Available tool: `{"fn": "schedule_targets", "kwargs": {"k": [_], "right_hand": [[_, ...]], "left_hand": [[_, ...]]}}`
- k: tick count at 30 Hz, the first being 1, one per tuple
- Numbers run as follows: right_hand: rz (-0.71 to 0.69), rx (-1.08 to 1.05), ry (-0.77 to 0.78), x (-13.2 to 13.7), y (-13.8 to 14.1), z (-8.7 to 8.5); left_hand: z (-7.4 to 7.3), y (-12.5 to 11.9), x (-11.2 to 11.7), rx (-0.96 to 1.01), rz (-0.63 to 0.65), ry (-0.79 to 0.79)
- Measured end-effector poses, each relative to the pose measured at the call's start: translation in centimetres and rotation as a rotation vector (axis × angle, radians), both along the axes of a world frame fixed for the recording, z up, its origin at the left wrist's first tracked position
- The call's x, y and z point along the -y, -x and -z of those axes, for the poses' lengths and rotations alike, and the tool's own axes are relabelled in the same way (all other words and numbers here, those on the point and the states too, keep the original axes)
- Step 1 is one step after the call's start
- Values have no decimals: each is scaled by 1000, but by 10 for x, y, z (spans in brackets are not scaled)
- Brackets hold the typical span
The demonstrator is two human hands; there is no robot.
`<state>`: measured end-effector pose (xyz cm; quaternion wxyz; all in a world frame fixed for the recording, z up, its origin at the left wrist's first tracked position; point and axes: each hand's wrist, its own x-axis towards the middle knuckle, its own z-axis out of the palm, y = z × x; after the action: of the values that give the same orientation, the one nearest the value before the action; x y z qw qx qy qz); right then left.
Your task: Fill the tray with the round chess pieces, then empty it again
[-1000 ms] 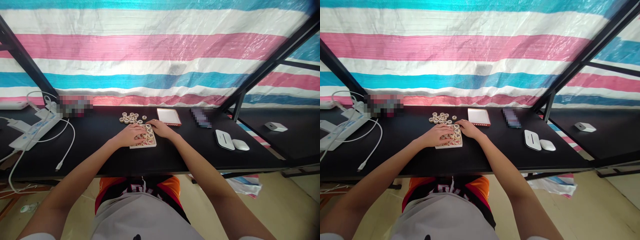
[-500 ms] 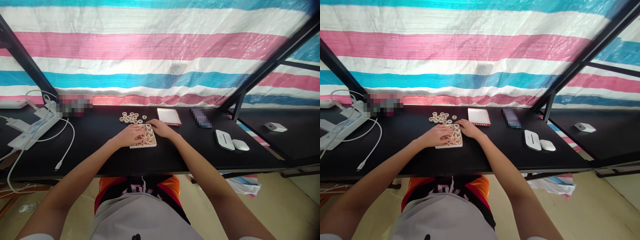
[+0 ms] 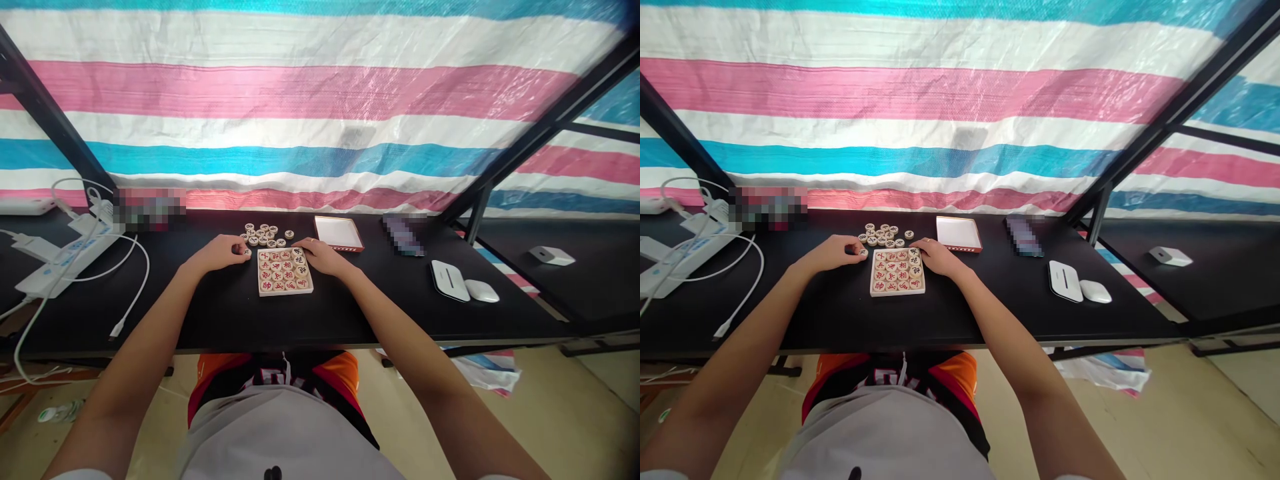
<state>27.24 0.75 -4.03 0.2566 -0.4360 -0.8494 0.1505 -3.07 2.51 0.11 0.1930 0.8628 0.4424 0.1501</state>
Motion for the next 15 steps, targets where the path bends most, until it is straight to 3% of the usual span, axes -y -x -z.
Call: {"fn": "schedule_targets", "kwargs": {"k": [8, 15], "right_hand": [[-2, 3, -7, -1, 0, 1], [7, 9, 21, 0, 1, -1]], "left_hand": [[15, -8, -9, -50, 29, -117], [16, -8, -8, -50, -9, -97]]}}
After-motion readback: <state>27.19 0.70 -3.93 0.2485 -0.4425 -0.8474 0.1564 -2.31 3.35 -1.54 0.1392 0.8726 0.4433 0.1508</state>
